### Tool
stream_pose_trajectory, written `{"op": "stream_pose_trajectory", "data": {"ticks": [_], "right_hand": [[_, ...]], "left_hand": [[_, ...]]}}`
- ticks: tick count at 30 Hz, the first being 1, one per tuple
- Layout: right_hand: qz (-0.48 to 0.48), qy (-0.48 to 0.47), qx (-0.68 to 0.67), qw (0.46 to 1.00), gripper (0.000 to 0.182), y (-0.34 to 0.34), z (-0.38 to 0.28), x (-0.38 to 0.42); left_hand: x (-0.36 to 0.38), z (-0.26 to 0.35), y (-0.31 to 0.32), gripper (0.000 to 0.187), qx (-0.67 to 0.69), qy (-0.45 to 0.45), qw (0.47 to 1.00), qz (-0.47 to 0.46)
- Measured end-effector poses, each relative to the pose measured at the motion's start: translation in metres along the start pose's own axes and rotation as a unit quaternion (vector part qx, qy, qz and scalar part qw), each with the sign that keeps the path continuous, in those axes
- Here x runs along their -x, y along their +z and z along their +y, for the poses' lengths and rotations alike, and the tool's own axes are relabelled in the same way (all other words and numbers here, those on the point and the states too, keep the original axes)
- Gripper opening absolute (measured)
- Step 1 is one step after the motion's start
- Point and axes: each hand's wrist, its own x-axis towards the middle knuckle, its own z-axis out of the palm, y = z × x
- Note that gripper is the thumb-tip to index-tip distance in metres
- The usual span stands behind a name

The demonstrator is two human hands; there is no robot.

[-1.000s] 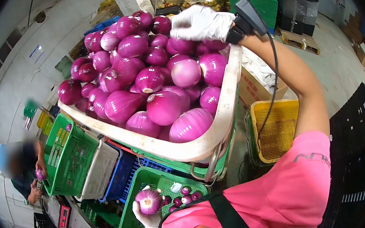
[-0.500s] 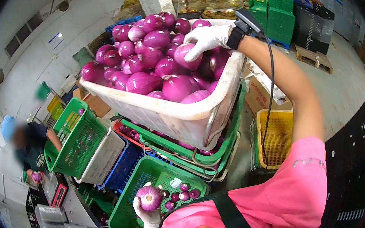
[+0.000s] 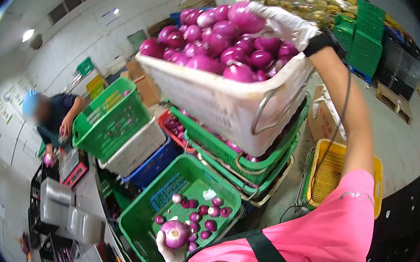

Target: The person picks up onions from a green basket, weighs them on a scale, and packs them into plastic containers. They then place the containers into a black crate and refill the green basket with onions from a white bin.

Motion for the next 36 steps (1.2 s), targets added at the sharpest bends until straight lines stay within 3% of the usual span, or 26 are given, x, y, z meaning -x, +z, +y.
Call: {"op": "stream_pose_trajectory", "data": {"ticks": [3, 7, 10, 11, 13, 14, 16, 17, 19, 20, 22, 24, 26, 28, 29, 30, 31, 32, 33, 34, 36], "right_hand": [[-0.086, -0.095, -0.135, 0.982, 0.061, 0.031, -0.008, 0.015], [-0.130, -0.142, -0.084, 0.978, 0.072, 0.107, -0.013, 0.054], [-0.212, -0.117, -0.024, 0.970, 0.080, 0.191, 0.009, 0.086], [-0.262, -0.093, -0.015, 0.960, 0.082, 0.228, 0.019, 0.099], [-0.392, -0.010, -0.014, 0.920, 0.088, 0.322, 0.045, 0.130], [-0.453, 0.046, -0.027, 0.890, 0.090, 0.373, 0.058, 0.148], [-0.526, 0.223, -0.090, 0.816, 0.066, 0.471, 0.089, 0.193], [-0.551, 0.254, -0.132, 0.784, 0.055, 0.509, 0.144, 0.212], [-0.534, 0.456, -0.162, 0.693, 0.050, 0.577, 0.206, 0.275], [-0.537, 0.531, -0.159, 0.636, 0.049, 0.612, 0.215, 0.312], [-0.543, 0.699, -0.185, 0.426, 0.048, 0.666, 0.268, 0.382], [-0.517, 0.734, -0.120, 0.423, 0.043, 0.711, 0.281, 0.454], [-0.558, 0.767, 0.001, 0.318, 0.034, 0.759, 0.341, 0.503], [-0.511, 0.736, -0.027, 0.443, 0.027, 0.804, 0.341, 0.541], [-0.475, 0.758, -0.201, 0.400, 0.031, 0.838, 0.369, 0.554], [-0.356, 0.801, -0.196, 0.440, 0.040, 0.863, 0.345, 0.545], [-0.429, 0.739, -0.289, 0.432, 0.055, 0.887, 0.363, 0.540], [-0.438, 0.720, -0.269, 0.466, 0.067, 0.901, 0.345, 0.526], [-0.454, 0.683, -0.188, 0.540, 0.069, 0.907, 0.309, 0.512], [-0.515, 0.637, -0.165, 0.548, 0.058, 0.911, 0.302, 0.505], [-0.672, 0.533, -0.123, 0.499, 0.042, 0.901, 0.291, 0.493]], "left_hand": [[0.033, 0.011, -0.010, 0.067, 0.016, -0.004, 0.999, -0.035], [0.082, 0.034, -0.014, 0.058, 0.032, 0.019, 0.999, -0.003], [0.116, 0.040, -0.051, 0.057, 0.062, 0.042, 0.997, -0.033], [0.131, 0.043, -0.064, 0.065, 0.033, 0.027, 0.999, -0.023], [0.167, 0.051, -0.086, 0.064, 0.039, 0.032, 0.999, -0.009], [0.184, 0.053, -0.100, 0.063, 0.040, 0.031, 0.999, -0.005], [0.222, 0.054, -0.125, 0.061, 0.039, 0.061, 0.997, 0.019], [0.242, 0.054, -0.140, 0.061, 0.038, 0.083, 0.995, 0.032], [0.284, 0.055, -0.163, 0.059, 0.039, 0.125, 0.989, 0.074], [0.308, 0.058, -0.169, 0.060, 0.042, 0.135, 0.983, 0.117], [0.352, 0.058, -0.180, 0.059, 0.039, 0.169, 0.962, 0.211], [0.388, 0.050, -0.184, 0.061, 0.018, 0.225, 0.924, 0.310], [0.421, 0.031, -0.188, 0.065, 0.079, 0.237, 0.895, 0.370], [0.445, 0.021, -0.180, 0.060, 0.124, 0.277, 0.853, 0.424], [0.454, 0.013, -0.178, 0.065, 0.135, 0.279, 0.839, 0.448], [0.458, 0.008, -0.171, 0.067, 0.155, 0.280, 0.810, 0.491], [0.462, -0.001, -0.171, 0.067, 0.173, 0.291, 0.797, 0.500], [0.463, -0.008, -0.173, 0.068, 0.193, 0.301, 0.784, 0.507], [0.463, -0.008, -0.174, 0.070, 0.192, 0.301, 0.785, 0.506], [0.462, -0.007, -0.176, 0.071, 0.190, 0.300, 0.788, 0.503], [0.453, -0.003, -0.184, 0.073, 0.180, 0.301, 0.810, 0.471]]}}
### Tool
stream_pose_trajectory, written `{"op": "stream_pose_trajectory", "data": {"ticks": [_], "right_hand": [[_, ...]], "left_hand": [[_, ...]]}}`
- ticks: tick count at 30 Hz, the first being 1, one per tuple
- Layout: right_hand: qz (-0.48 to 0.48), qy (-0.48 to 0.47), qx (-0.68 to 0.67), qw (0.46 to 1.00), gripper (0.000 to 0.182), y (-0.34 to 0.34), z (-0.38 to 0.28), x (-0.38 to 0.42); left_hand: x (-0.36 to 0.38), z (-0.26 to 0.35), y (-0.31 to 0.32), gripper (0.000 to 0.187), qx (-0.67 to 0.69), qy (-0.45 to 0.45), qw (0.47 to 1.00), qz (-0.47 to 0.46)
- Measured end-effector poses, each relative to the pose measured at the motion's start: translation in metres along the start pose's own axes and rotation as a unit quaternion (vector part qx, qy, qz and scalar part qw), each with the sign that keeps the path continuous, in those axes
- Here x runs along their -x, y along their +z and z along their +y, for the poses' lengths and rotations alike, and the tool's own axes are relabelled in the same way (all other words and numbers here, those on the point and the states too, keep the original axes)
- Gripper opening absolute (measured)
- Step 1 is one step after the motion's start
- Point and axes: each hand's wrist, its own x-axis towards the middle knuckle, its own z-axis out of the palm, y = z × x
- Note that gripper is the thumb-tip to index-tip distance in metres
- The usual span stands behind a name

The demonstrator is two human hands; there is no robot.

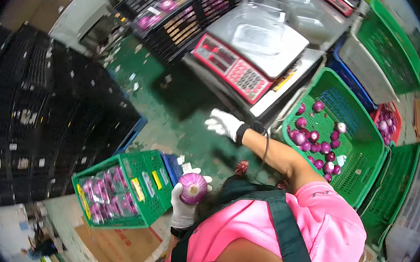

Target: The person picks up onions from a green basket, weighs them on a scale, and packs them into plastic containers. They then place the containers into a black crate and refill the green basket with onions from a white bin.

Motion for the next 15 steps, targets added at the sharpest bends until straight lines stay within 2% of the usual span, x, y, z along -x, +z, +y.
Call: {"op": "stream_pose_trajectory", "data": {"ticks": [2, 4, 6, 8, 9, 10, 11, 12, 14, 15], "right_hand": [[-0.079, -0.011, 0.060, 0.995, 0.030, 0.008, 0.001, 0.064], [-0.084, -0.031, 0.071, 0.993, 0.030, 0.004, 0.001, 0.142], [-0.026, -0.139, 0.142, 0.980, 0.034, -0.014, -0.003, 0.234], [0.107, -0.224, 0.235, 0.940, 0.036, -0.032, -0.021, 0.341], [0.178, -0.276, 0.232, 0.916, 0.036, -0.041, -0.025, 0.401], [0.247, -0.319, 0.230, 0.885, 0.037, -0.045, -0.022, 0.464], [0.310, -0.384, 0.253, 0.832, 0.038, -0.036, -0.016, 0.536], [0.365, -0.437, 0.281, 0.773, 0.039, -0.024, -0.005, 0.604], [0.476, -0.530, 0.309, 0.631, 0.031, -0.015, 0.033, 0.697], [0.538, -0.536, 0.264, 0.594, 0.030, -0.001, 0.056, 0.748]], "left_hand": [[-0.024, -0.004, 0.014, 0.075, -0.009, -0.023, 0.996, -0.083], [-0.045, -0.006, 0.046, 0.078, -0.039, -0.056, 0.983, -0.172], [-0.065, -0.016, 0.086, 0.079, -0.060, -0.100, 0.958, -0.263], [-0.079, -0.029, 0.130, 0.078, -0.119, -0.135, 0.925, -0.334], [-0.084, -0.043, 0.156, 0.078, -0.119, -0.168, 0.904, -0.374], [-0.086, -0.059, 0.182, 0.079, -0.118, -0.200, 0.883, -0.408], [-0.085, -0.076, 0.209, 0.079, -0.125, -0.231, 0.854, -0.450], [-0.081, -0.096, 0.235, 0.080, -0.130, -0.256, 0.827, -0.484], [-0.069, -0.131, 0.285, 0.081, -0.147, -0.296, 0.775, -0.539], [-0.052, -0.154, 0.316, 0.083, -0.149, -0.299, 0.756, -0.563]]}}
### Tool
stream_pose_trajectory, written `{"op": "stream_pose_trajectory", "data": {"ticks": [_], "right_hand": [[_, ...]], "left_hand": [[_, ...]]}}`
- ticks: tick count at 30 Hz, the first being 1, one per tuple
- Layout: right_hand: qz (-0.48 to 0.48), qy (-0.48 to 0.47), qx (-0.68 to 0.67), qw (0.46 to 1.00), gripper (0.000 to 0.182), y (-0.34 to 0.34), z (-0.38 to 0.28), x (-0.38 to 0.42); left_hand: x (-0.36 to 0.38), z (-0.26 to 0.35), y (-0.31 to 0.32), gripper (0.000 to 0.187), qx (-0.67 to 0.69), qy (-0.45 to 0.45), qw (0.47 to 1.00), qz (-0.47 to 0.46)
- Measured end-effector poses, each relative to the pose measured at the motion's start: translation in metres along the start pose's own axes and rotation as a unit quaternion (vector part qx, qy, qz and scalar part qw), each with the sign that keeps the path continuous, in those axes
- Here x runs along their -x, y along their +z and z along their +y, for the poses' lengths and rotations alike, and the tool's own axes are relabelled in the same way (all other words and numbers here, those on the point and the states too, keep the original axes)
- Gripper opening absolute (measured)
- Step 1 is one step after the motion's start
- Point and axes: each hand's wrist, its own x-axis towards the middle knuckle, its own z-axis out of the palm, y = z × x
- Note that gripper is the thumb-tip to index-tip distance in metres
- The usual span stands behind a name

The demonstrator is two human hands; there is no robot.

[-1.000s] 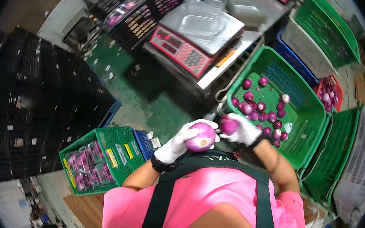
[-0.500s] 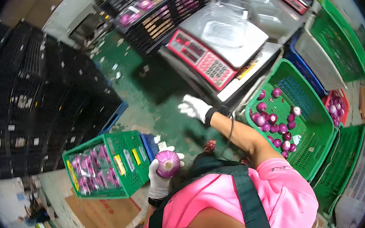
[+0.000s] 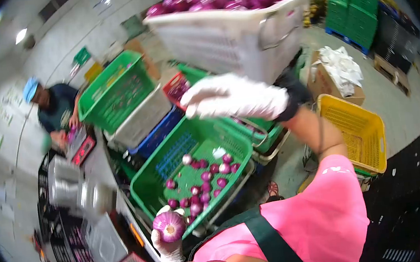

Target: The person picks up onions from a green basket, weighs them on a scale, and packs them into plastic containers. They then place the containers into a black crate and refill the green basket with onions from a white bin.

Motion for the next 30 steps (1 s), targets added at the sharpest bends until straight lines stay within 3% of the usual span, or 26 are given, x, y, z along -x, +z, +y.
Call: {"op": "stream_pose_trajectory", "data": {"ticks": [2, 3, 5, 8, 10, 13, 17, 20, 23, 24, 25, 26, 28, 30], "right_hand": [[0.147, -0.008, 0.042, 0.988, 0.029, -0.081, -0.040, 0.039], [0.212, -0.031, 0.070, 0.974, 0.029, -0.116, -0.050, 0.052], [0.287, -0.093, 0.123, 0.946, 0.033, -0.189, -0.058, 0.068], [0.356, -0.064, 0.188, 0.913, 0.029, -0.270, -0.066, 0.076], [0.345, -0.060, 0.225, 0.909, 0.029, -0.314, -0.054, 0.070], [0.314, -0.037, 0.244, 0.917, 0.026, -0.353, -0.041, 0.061], [0.233, -0.024, 0.215, 0.948, 0.020, -0.381, -0.028, 0.041], [0.180, 0.009, 0.260, 0.949, 0.021, -0.395, -0.026, 0.030], [0.094, -0.026, 0.421, 0.902, 0.028, -0.404, -0.026, 0.015], [0.059, 0.062, 0.484, 0.871, 0.035, -0.404, -0.036, 0.010], [0.053, 0.087, 0.507, 0.856, 0.039, -0.400, -0.040, 0.005], [0.034, 0.045, 0.554, 0.831, 0.041, -0.405, -0.034, -0.001], [-0.034, 0.036, 0.627, 0.777, 0.046, -0.412, -0.027, -0.015], [-0.105, 0.124, 0.654, 0.739, 0.052, -0.410, -0.028, -0.030]], "left_hand": [[-0.060, -0.006, 0.051, 0.091, -0.013, 0.001, 0.998, -0.064], [-0.086, -0.006, 0.084, 0.104, -0.062, -0.005, 0.997, -0.051], [-0.142, -0.011, 0.132, 0.106, -0.081, 0.041, 0.992, -0.086], [-0.214, -0.002, 0.209, 0.107, -0.149, 0.136, 0.975, -0.097], [-0.266, 0.006, 0.241, 0.105, -0.168, 0.192, 0.954, -0.155], [-0.331, 0.013, 0.285, 0.084, -0.181, 0.265, 0.926, -0.200], [-0.396, 0.020, 0.333, 0.059, -0.237, 0.294, 0.912, -0.159], [-0.430, 0.023, 0.341, 0.054, -0.293, 0.276, 0.900, -0.164], [-0.448, 0.021, 0.344, 0.053, -0.353, 0.284, 0.879, -0.147], [-0.452, 0.019, 0.341, 0.053, -0.377, 0.293, 0.866, -0.147], [-0.455, 0.017, 0.339, 0.054, -0.401, 0.302, 0.852, -0.148], [-0.449, 0.011, 0.345, 0.056, -0.321, 0.291, 0.891, -0.137], [-0.453, 0.009, 0.340, 0.056, -0.293, 0.294, 0.905, -0.091], [-0.456, 0.008, 0.335, 0.055, -0.256, 0.303, 0.916, -0.063]]}}
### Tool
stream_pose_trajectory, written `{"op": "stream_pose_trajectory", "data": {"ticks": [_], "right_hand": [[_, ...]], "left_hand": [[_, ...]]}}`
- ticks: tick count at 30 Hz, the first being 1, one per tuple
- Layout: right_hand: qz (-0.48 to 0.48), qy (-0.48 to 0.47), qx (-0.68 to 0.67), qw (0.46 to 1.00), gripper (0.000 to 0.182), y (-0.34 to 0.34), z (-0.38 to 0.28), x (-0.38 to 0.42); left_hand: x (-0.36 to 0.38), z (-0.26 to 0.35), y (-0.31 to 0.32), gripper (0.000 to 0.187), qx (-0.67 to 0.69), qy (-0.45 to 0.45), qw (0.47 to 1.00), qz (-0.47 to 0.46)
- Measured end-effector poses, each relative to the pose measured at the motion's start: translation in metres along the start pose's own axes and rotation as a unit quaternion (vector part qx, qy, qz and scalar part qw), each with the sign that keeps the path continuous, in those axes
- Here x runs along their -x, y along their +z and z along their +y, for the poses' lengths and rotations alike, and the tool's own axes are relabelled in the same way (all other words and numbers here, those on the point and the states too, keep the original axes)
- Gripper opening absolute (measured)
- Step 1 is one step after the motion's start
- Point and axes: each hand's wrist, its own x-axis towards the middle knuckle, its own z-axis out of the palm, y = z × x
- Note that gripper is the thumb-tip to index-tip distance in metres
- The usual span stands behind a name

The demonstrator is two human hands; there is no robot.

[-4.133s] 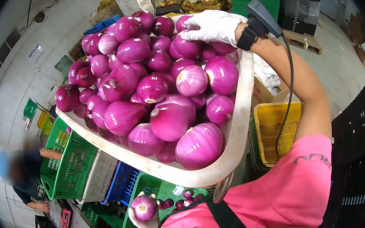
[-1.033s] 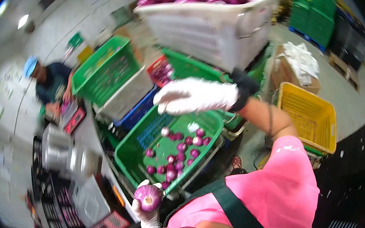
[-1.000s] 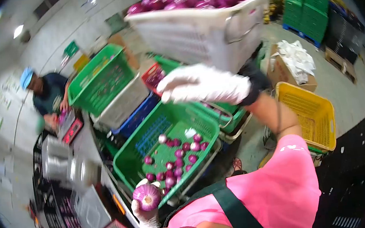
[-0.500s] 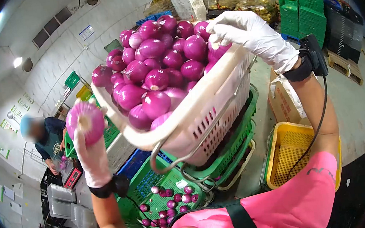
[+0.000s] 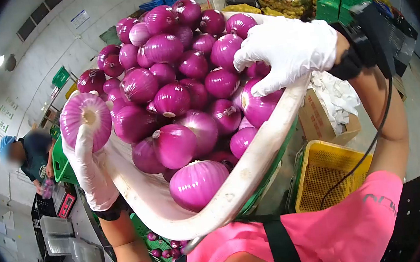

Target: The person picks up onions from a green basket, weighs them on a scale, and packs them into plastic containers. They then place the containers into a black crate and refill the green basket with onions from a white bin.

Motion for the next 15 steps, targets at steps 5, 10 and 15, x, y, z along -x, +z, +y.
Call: {"op": "stream_pose_trajectory", "data": {"ticks": [5, 10, 15], "right_hand": [[-0.162, -0.024, 0.097, 0.982, 0.068, 0.024, -0.014, -0.036], [-0.267, -0.012, 0.105, 0.958, 0.075, 0.037, -0.020, -0.051], [-0.210, -0.050, 0.157, 0.964, 0.072, 0.050, -0.014, -0.048]], "left_hand": [[0.000, 0.002, 0.001, 0.056, 0.003, -0.019, 1.000, 0.003], [-0.002, 0.006, -0.001, 0.059, 0.001, -0.024, 0.999, -0.039], [-0.002, 0.007, 0.001, 0.060, 0.031, -0.009, 0.998, -0.052]]}}
